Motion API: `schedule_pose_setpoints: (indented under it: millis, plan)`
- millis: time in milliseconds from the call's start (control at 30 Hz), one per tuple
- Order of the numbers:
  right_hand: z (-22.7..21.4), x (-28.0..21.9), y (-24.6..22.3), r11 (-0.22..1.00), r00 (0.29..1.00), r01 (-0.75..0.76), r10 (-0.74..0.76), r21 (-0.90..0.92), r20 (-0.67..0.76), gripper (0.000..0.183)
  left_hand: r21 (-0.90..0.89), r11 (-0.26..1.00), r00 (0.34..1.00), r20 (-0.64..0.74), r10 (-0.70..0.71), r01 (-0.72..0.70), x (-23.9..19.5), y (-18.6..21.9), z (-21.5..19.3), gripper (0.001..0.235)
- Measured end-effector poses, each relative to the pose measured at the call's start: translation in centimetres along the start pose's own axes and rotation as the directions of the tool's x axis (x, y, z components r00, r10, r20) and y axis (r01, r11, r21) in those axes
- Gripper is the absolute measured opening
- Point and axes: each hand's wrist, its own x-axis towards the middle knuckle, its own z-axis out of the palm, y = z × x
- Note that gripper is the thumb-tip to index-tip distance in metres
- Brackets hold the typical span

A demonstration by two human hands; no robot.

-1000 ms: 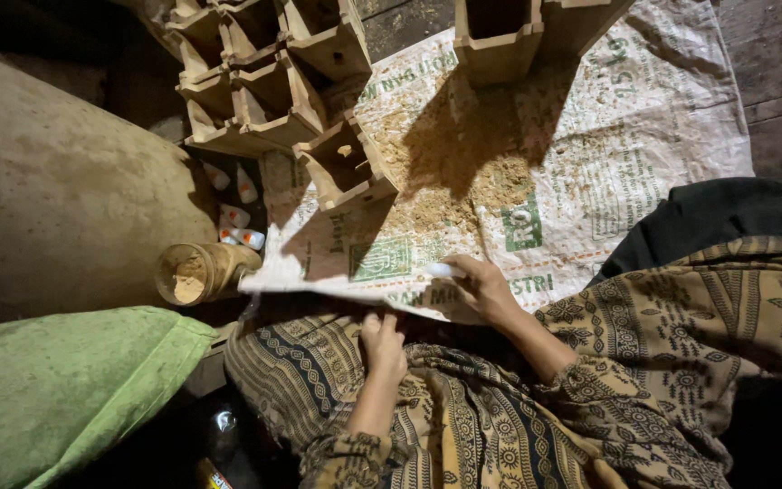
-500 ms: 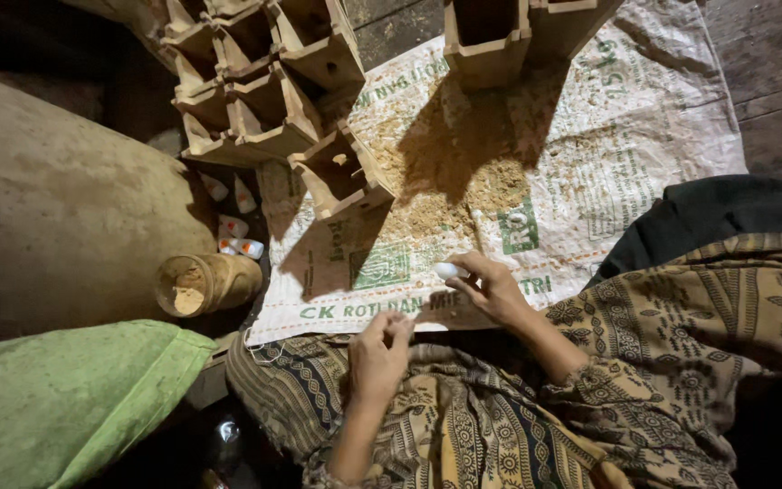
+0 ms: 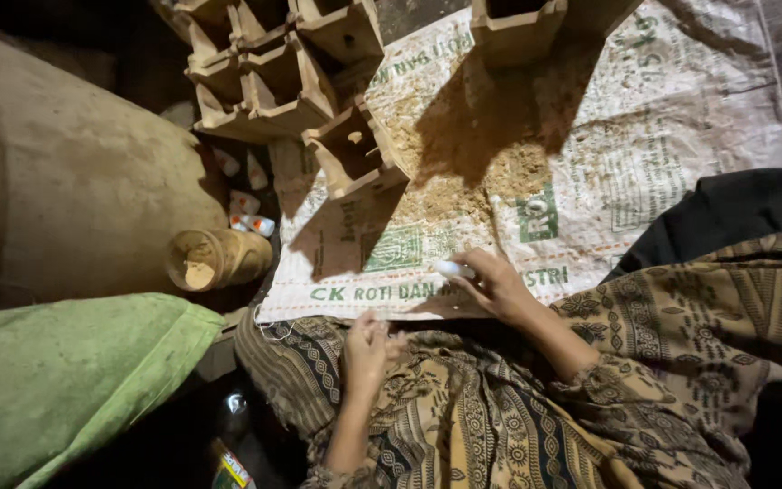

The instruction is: The person applies glue to the edges of wooden panels and joins them together to assemble several small wooden boxes. They handle the wooden parts by hand and use a small tube to apply the adhesive.

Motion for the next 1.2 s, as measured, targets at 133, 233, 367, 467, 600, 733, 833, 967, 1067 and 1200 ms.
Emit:
schedule_pose_setpoints:
  millis: [133,233,367,467,600,733,833,967,1067,1200]
  plan:
    - [2.2,0.0,-1.6,0.998,0.998,0.028,-0.025,-0.059,0.062,0.033,-0.391,0.879,0.945,-0.281,0.169,-0.274,2.5,-5.4,0.8,0.061]
    - [3.8,0.2,-1.1,0.995,0.99,0.064,-0.054,-0.07,0.134,0.032,-0.642,0.722,0.949,-0.31,0.062,-0.257,2.7,-4.5,1.2,0.073]
    - [5.0,-0.3,0.3,0.973,0.964,0.13,-0.079,-0.189,0.256,0.033,-0.858,0.512,0.996,-0.01,-0.09,0.038,6.6,-7.1,2.4,0.046]
    - [5.7,-0.2,1.3,0.955,0.955,0.138,-0.058,-0.262,0.291,0.032,-0.861,0.497,0.994,0.073,-0.084,0.105,8.7,-8.5,3.0,0.026]
    - [5.8,0.0,0.8,0.955,0.938,0.097,0.007,-0.28,0.347,0.032,-0.723,0.69,0.998,-0.068,-0.02,-0.035,8.1,-8.5,3.6,0.022]
    - [5.9,0.0,0.9,0.95,0.937,0.087,0.024,-0.3,0.348,0.033,-0.609,0.76,0.97,-0.212,0.119,-0.226,8.0,-8.0,4.2,0.019]
    - [5.0,0.5,-0.3,0.967,0.924,0.068,0.032,-0.246,0.381,0.028,-0.362,0.906,0.958,-0.255,0.129,-0.218,7.5,-6.8,3.6,0.024]
    - [5.0,0.8,0.5,0.974,0.912,0.086,0.007,-0.208,0.409,0.025,0.253,0.963,0.944,-0.282,0.17,-0.098,7.0,-4.8,2.7,0.018]
    - [4.9,0.8,0.6,0.966,0.909,0.131,-0.028,-0.222,0.415,0.028,0.416,0.892,0.931,-0.221,0.29,-0.179,8.2,-5.8,2.2,0.015]
    - [5.6,0.4,1.3,0.909,0.921,0.276,-0.157,-0.312,0.357,0.033,0.378,0.893,0.922,-0.195,0.335,-0.244,8.1,-5.1,1.5,0.015]
